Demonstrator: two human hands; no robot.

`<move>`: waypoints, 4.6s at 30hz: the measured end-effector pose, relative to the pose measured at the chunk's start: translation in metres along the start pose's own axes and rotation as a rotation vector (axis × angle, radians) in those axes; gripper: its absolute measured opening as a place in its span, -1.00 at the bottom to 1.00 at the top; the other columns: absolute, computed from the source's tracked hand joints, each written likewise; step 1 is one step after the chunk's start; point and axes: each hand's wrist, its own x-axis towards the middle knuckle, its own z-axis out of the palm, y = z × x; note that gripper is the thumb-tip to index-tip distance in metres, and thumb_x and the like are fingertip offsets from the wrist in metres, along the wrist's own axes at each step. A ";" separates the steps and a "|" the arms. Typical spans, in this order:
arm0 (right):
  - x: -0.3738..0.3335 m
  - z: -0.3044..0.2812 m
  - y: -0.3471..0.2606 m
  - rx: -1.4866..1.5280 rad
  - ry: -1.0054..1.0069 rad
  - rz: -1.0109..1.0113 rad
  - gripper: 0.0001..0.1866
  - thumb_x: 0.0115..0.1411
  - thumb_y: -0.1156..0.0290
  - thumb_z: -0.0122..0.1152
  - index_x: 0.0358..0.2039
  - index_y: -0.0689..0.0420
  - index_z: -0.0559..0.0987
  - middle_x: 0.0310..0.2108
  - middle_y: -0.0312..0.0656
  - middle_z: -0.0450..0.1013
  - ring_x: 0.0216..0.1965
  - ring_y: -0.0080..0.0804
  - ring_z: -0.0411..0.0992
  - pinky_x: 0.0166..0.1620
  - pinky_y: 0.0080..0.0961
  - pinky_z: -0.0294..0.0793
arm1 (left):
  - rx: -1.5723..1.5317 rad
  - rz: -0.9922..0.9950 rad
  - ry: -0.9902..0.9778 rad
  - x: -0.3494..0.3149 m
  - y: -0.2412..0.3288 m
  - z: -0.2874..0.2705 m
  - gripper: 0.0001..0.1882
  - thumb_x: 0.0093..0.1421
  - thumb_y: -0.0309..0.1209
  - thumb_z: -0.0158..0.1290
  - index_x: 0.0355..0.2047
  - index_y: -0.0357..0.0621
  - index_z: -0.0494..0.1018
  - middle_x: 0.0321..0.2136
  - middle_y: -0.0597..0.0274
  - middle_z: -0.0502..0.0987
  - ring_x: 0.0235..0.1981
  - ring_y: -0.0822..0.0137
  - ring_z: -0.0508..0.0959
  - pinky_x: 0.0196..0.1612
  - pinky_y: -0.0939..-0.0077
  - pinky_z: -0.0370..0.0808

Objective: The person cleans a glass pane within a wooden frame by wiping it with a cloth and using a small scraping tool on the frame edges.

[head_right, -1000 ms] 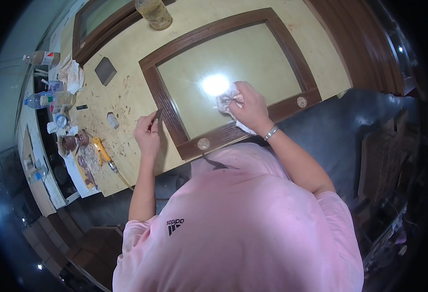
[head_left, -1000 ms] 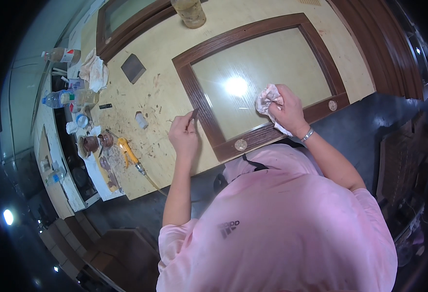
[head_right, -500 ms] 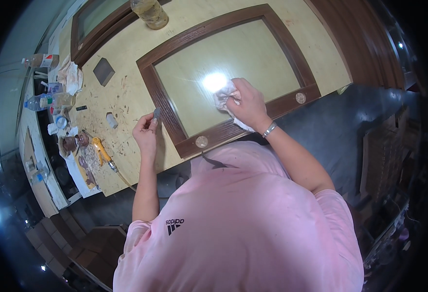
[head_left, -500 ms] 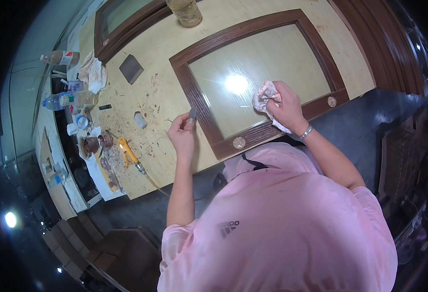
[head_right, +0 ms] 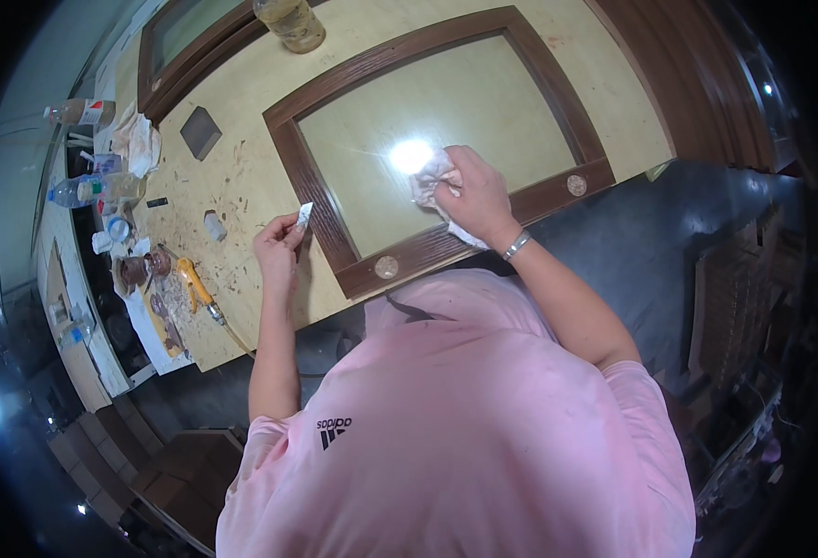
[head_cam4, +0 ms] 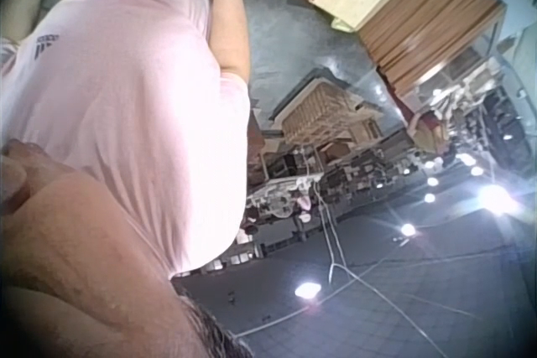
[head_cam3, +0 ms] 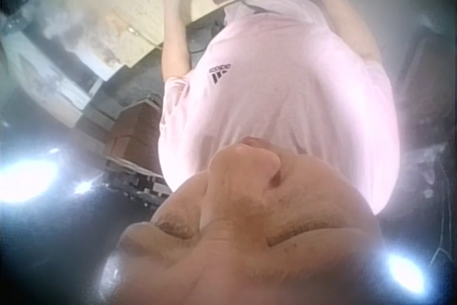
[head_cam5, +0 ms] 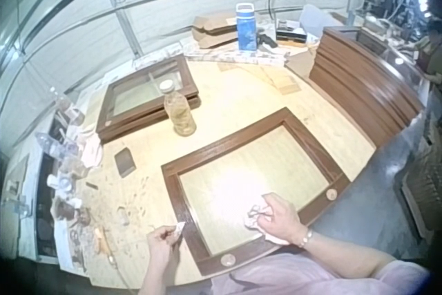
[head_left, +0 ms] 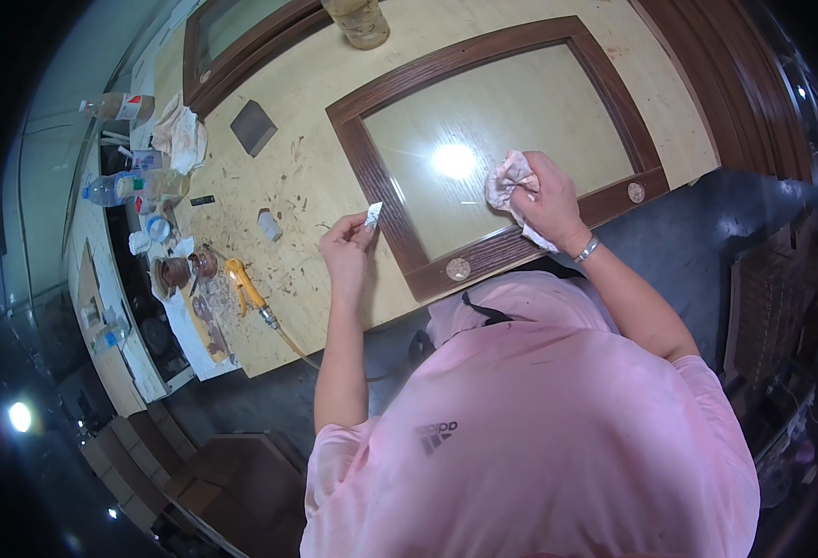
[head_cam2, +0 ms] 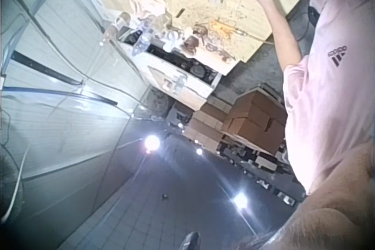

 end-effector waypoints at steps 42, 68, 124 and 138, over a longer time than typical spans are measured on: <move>-0.001 -0.003 0.000 -0.009 -0.011 0.032 -0.69 0.02 0.43 0.16 -0.17 0.16 0.51 -0.27 -0.01 0.46 -0.27 0.05 0.49 -0.19 -0.24 0.50 | 0.927 0.881 0.024 0.111 0.056 0.005 -0.86 0.06 -0.51 0.18 -0.34 -0.01 0.62 -0.39 0.17 0.58 -0.28 0.11 0.56 -0.19 0.24 0.50; -0.002 0.001 -0.005 -0.031 -0.006 0.015 -0.67 0.03 0.41 0.16 -0.14 0.13 0.48 -0.25 0.00 0.46 -0.24 0.10 0.48 -0.20 -0.15 0.49 | 0.973 0.791 0.078 0.112 0.055 0.005 -0.84 0.08 -0.53 0.15 -0.33 -0.03 0.63 -0.42 0.19 0.57 -0.32 0.12 0.56 -0.22 0.28 0.51; -0.055 -0.229 0.161 0.322 -0.043 0.479 -0.50 0.09 0.43 0.31 0.06 0.30 0.51 -0.22 0.01 0.59 -0.21 -0.39 0.58 -0.11 -0.47 0.53 | 0.933 1.001 -0.173 0.105 0.119 0.433 -0.83 0.01 -0.57 0.12 -0.35 -0.10 0.59 -0.46 0.04 0.53 -0.38 -0.02 0.56 -0.30 0.13 0.50; -0.047 -0.220 0.158 -0.013 -0.109 0.238 -0.49 0.12 0.17 0.35 -0.01 0.23 0.52 -0.39 -0.09 0.52 -0.31 -0.11 0.53 -0.30 -0.22 0.51 | 0.969 0.826 0.016 0.170 0.133 0.432 -0.92 0.06 -0.52 0.19 -0.39 -0.07 0.59 -0.42 0.11 0.57 -0.32 0.06 0.56 -0.26 0.20 0.49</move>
